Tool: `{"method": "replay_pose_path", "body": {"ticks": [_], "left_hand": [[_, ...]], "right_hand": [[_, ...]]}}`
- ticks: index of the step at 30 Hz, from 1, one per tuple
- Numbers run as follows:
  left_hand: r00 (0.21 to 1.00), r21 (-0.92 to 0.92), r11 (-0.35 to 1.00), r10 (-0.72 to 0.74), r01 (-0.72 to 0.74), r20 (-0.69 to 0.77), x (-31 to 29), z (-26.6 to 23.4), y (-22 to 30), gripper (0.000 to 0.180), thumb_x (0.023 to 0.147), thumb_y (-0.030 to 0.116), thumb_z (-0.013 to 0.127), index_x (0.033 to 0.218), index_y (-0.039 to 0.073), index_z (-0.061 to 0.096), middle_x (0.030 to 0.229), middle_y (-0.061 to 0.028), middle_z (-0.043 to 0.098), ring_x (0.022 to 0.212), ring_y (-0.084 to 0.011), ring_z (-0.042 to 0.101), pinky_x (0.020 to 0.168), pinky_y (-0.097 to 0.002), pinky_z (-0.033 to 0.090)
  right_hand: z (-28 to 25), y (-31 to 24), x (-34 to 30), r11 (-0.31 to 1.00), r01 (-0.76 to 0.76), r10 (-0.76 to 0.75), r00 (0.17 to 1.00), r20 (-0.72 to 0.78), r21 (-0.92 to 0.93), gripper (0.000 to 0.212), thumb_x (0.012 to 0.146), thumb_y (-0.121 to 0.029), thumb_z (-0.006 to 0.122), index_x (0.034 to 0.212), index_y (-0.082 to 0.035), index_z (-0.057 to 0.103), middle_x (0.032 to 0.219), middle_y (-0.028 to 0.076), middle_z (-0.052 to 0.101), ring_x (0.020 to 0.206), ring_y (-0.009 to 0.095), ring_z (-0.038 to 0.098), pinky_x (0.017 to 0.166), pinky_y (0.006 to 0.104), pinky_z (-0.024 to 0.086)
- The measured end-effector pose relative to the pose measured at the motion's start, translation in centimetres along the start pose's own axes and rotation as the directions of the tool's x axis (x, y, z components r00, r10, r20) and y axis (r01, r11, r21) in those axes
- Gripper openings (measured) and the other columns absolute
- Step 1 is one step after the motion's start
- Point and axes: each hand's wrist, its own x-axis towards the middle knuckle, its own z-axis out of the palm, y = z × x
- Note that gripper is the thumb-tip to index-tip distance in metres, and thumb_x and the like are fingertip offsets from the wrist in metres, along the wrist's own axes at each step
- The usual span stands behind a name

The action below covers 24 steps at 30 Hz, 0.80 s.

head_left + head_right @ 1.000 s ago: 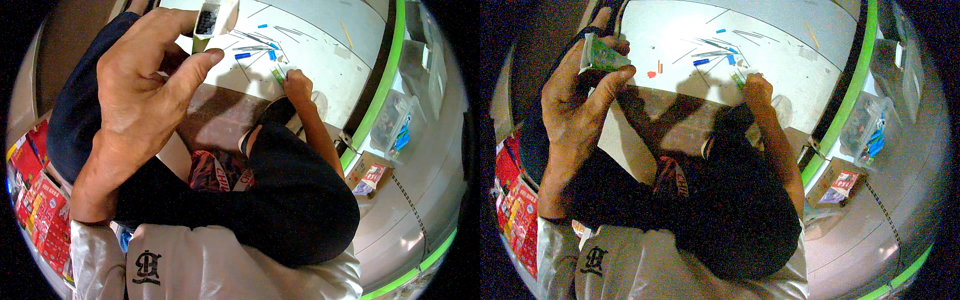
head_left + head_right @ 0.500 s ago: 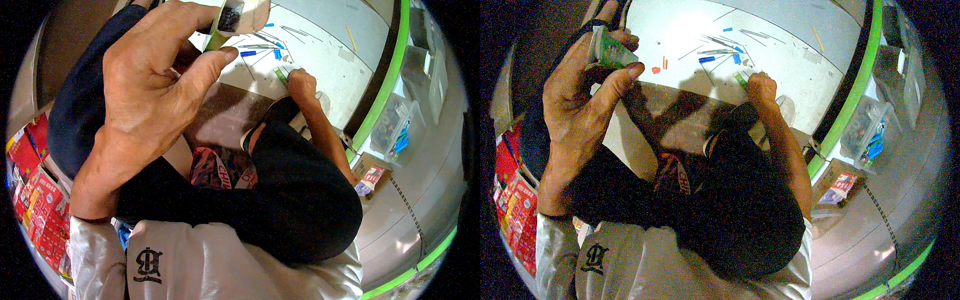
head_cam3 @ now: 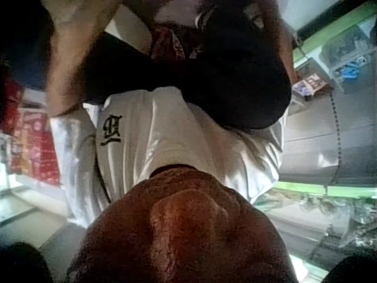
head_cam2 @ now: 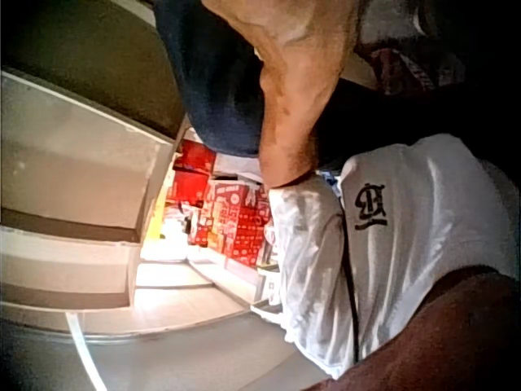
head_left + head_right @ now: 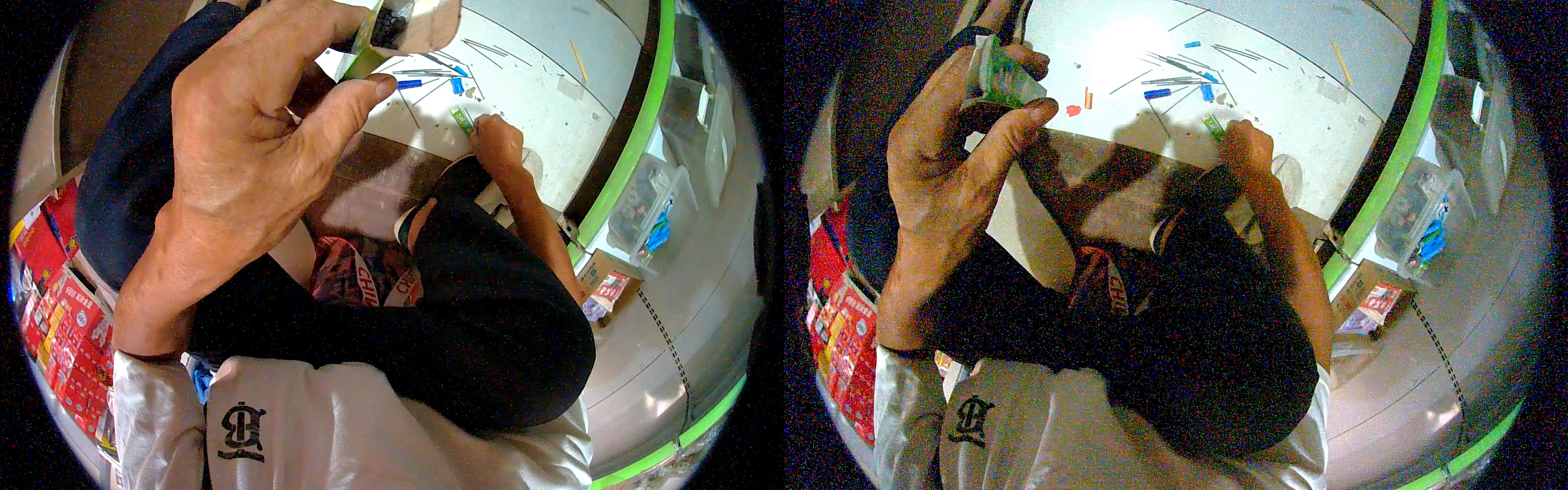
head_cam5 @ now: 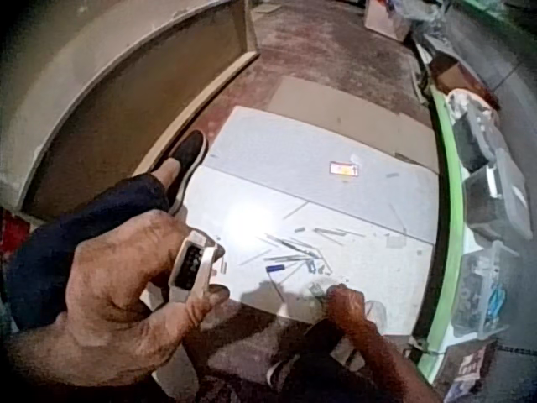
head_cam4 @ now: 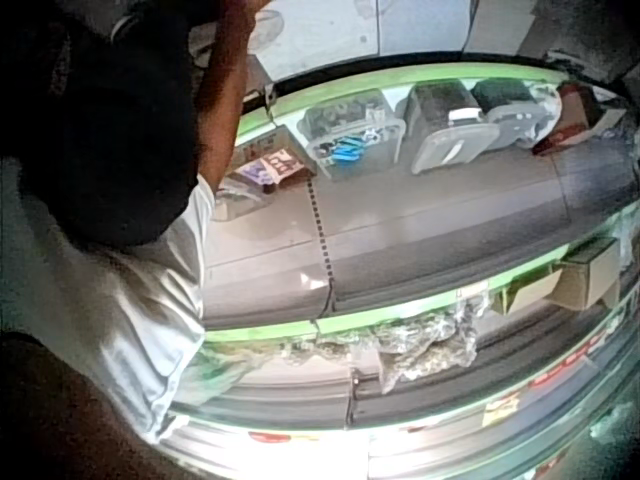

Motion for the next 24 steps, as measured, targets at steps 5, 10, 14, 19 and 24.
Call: {"method": "replay_pose_path", "body": {"ticks": [5,10,14,19,24], "left_hand": [[1.000,0.015,1.000,-0.013,0.013,0.024,0.1,0.2,-0.1,0.030,0.085,0.003,0.077,0.113,0.000,0.067,0.112,-0.0065,0.069,0.097,-0.0142,0.067,0.082,-0.0273,0.055],[0.998,0.000,0.999,-0.046,0.046,0.034,0.1,0.5,0.0,0.030,0.086,0.004,0.077,0.114,0.001,0.067,0.112,-0.0065,0.069,0.097,-0.0143,0.067,0.083,-0.0278,0.055],[0.999,-0.020,0.999,-0.035,0.035,0.013,0.2,0.6,0.0,0.029,0.086,0.003,0.076,0.113,0.001,0.067,0.111,-0.0070,0.069,0.097,-0.0143,0.068,0.082,-0.0279,0.056],[0.999,-0.020,1.000,0.003,-0.002,0.033,0.2,0.6,-0.2,0.028,0.086,0.004,0.077,0.112,0.001,0.067,0.111,-0.0075,0.069,0.097,-0.0146,0.068,0.081,-0.0277,0.056],[0.999,-0.016,0.999,-0.031,0.032,0.030,0.0,0.5,-0.1,0.029,0.085,0.004,0.077,0.113,0.001,0.067,0.112,-0.0077,0.069,0.097,-0.0150,0.068,0.082,-0.0279,0.055]], "right_hand": [[0.9,-0.5,-0.7,0.999,-0.049,0.049,0.995,0.081,0.000,0.017,0.087,-0.022,0.061,0.088,-0.007,0.070,0.091,0.015,0.069,0.083,0.033,0.069,0.072,0.0450,0.055],[2.3,-0.1,-1.3,0.999,-0.045,0.044,0.998,0.035,0.015,0.017,0.085,-0.021,0.062,0.092,-0.007,0.070,0.093,0.015,0.069,0.083,0.033,0.070,0.072,0.0451,0.055],[3.0,-0.3,-1.6,0.999,-0.047,0.047,0.999,-0.014,-0.019,0.015,0.085,-0.019,0.062,0.089,-0.007,0.068,0.090,0.015,0.068,0.081,0.033,0.070,0.072,0.0456,0.055],[2.9,-1.1,-2.0,0.997,-0.032,0.026,0.996,-0.082,-0.075,0.015,0.085,-0.019,0.062,0.090,-0.006,0.066,0.089,0.015,0.067,0.081,0.033,0.069,0.072,0.0460,0.055],[2.4,-1.2,-1.9,0.984,-0.159,0.164,0.984,-0.069,0.077,0.017,0.084,-0.020,0.064,0.093,-0.005,0.065,0.093,0.016,0.066,0.086,0.036,0.068,0.071,0.0470,0.055]]}}
